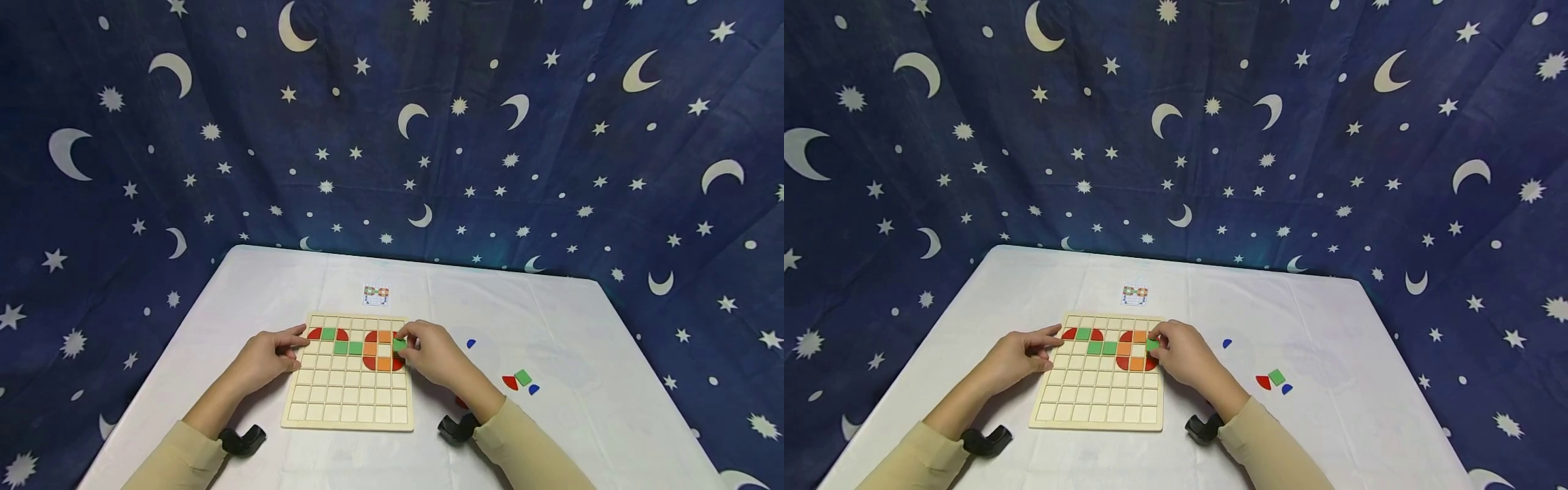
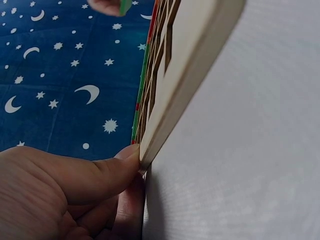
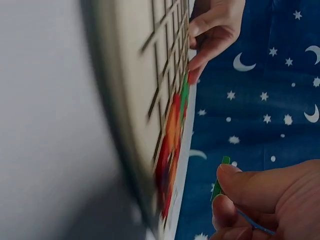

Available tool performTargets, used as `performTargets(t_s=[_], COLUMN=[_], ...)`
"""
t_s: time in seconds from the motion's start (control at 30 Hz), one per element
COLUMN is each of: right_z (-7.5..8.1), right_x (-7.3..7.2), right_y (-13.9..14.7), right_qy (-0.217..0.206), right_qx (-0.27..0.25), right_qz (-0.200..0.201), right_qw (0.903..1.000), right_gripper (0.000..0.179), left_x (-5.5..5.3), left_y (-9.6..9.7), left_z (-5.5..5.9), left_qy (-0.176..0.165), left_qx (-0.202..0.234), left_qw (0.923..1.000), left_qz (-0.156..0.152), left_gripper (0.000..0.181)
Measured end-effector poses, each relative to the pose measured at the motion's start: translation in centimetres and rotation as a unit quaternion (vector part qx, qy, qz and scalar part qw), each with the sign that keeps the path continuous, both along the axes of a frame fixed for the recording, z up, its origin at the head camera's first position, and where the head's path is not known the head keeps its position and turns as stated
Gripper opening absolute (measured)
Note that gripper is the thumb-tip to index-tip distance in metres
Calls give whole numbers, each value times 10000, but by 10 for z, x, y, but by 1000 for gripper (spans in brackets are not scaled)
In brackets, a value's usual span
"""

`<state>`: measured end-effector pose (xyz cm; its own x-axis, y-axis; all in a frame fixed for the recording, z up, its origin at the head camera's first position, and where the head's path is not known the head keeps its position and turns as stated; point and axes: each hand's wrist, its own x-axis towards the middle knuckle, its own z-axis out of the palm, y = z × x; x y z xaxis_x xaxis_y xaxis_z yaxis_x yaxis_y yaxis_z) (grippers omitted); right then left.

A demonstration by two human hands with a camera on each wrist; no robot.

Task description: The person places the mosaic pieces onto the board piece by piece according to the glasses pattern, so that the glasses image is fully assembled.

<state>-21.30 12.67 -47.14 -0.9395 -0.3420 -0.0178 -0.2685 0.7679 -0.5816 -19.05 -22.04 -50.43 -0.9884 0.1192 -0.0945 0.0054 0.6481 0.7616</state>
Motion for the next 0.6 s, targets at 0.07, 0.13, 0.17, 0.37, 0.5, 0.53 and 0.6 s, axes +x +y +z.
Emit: performTargets(t_s=[0.07, 0.13, 0.17, 0.37, 0.5, 0.53, 0.6], right_z=[1, 1, 2, -1, -2, -2, -1], right_x=[-3, -5, -6, -12, -15, -15, -15], right_y=[-9, -18, -23, -50, -66, -69, -77], right_qy=[52, 91, 110, 87, -42, -68, -99], right_qx=[-74, -140, -157, -207, -274, -290, -292], right_qz=[148, 276, 339, 607, 694, 711, 756], right_qw=[9999, 9995, 9992, 9979, 9972, 9970, 9967], right_gripper=[21, 20, 20, 19, 19, 19, 19], left_x=[0, 0, 0, 0, 0, 0, 1], left_y=[0, 0, 0, 0, 0, 0, 0], left_z=[0, 0, 0, 0, -1, -1, 0], left_qy=[-2, 14, -3, -23, 11, 18, 33], left_qx=[-4, 4, 17, 30, 44, 60, 85], left_qw=[10000, 10000, 10000, 10000, 10000, 10000, 10000], left_qz=[-1, -21, -2, 20, 0, -5, -11], left_gripper=[45, 45, 45, 43, 36, 33, 29])
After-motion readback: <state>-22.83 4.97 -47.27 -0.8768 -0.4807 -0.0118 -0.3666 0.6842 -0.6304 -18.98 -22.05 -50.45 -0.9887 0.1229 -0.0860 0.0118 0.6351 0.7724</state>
